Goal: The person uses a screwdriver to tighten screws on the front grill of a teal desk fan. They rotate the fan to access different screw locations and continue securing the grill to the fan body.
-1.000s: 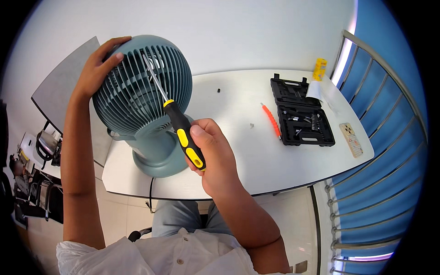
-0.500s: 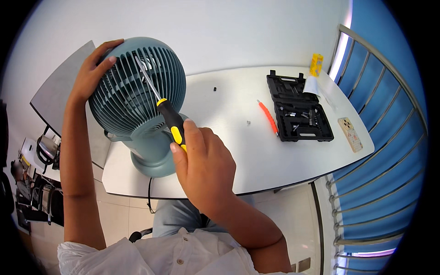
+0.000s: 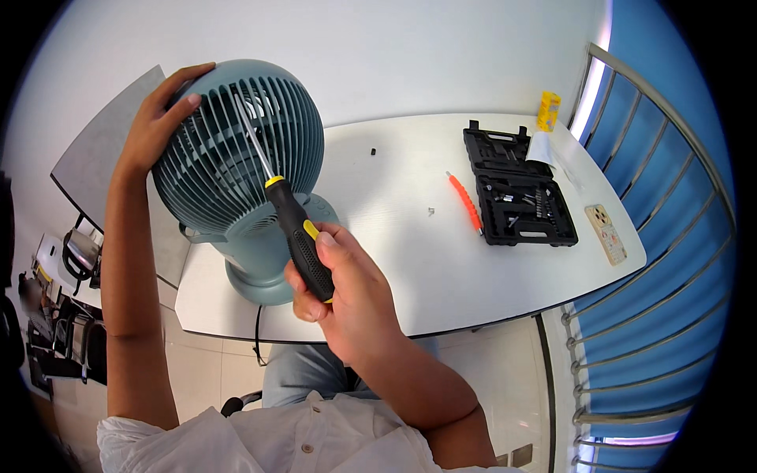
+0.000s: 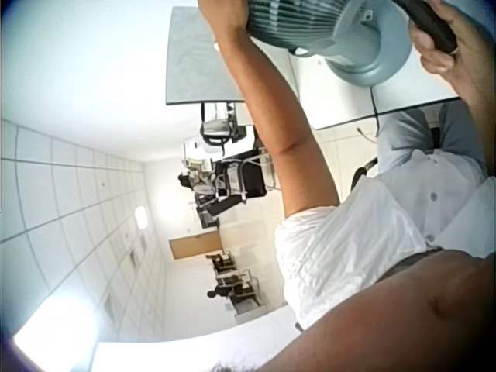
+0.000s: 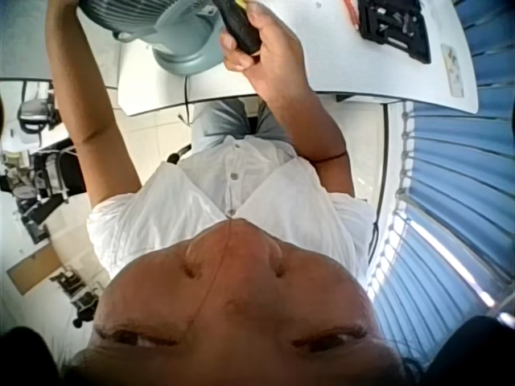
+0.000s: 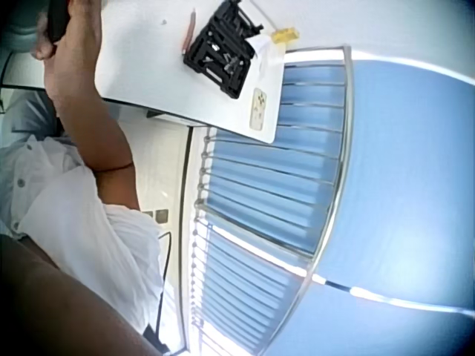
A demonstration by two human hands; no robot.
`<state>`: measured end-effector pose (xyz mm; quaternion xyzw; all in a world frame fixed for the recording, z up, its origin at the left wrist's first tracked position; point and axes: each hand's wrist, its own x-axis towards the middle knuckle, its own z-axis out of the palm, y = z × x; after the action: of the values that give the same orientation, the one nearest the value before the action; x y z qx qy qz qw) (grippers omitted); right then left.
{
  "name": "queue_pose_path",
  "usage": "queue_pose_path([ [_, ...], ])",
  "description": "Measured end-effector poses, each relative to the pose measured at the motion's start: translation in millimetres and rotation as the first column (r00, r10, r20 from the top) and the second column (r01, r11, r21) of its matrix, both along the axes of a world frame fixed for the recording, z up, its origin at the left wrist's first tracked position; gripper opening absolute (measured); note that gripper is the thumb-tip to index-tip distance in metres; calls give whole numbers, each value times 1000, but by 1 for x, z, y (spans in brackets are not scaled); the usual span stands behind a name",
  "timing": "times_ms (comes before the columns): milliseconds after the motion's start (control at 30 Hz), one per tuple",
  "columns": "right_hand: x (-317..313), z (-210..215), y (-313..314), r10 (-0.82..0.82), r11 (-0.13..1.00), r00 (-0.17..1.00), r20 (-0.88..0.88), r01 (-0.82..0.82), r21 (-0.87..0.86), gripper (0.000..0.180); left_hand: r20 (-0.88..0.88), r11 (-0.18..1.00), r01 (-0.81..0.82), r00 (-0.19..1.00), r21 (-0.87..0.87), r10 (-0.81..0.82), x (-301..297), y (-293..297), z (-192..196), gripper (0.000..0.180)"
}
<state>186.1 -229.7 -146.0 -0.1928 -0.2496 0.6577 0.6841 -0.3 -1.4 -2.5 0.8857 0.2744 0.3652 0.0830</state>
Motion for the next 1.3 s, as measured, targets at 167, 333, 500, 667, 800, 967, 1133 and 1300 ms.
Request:
queue_pose_path([
  [167,-5,5,-7,-70,992,994,88,78,-96,46,11,999,33,999,-16,-33,-2,4,-2,47],
  [333,5,-16,-35,-305,952,891,335,279,123,54,94,996,93,991,16,-94,-8,14,-5,76],
  [500,34,-55,-50,-540,832,775,328,550,71,56,168,993,107,981,-47,-98,-8,16,-8,95],
  [667,61,-89,-57,-529,823,797,292,565,-50,44,268,972,177,954,-154,-131,-11,7,3,95],
  [800,71,-111,-70,-540,790,788,296,596,-145,41,359,873,328,913,-360,-195,-23,5,17,84],
  [967,83,-123,-79,-576,754,771,271,630,-189,39,242,982,120,967,-147,-81,-20,2,10,74],
  [1133,79,-124,-77,-610,718,745,270,664,-210,38,33,860,-115,993,498,113,35,-50,-22,58],
  [1300,69,-125,-68,-608,735,744,276,660,-159,36,-163,767,279,960,579,-226,95,-119,-75,51],
])
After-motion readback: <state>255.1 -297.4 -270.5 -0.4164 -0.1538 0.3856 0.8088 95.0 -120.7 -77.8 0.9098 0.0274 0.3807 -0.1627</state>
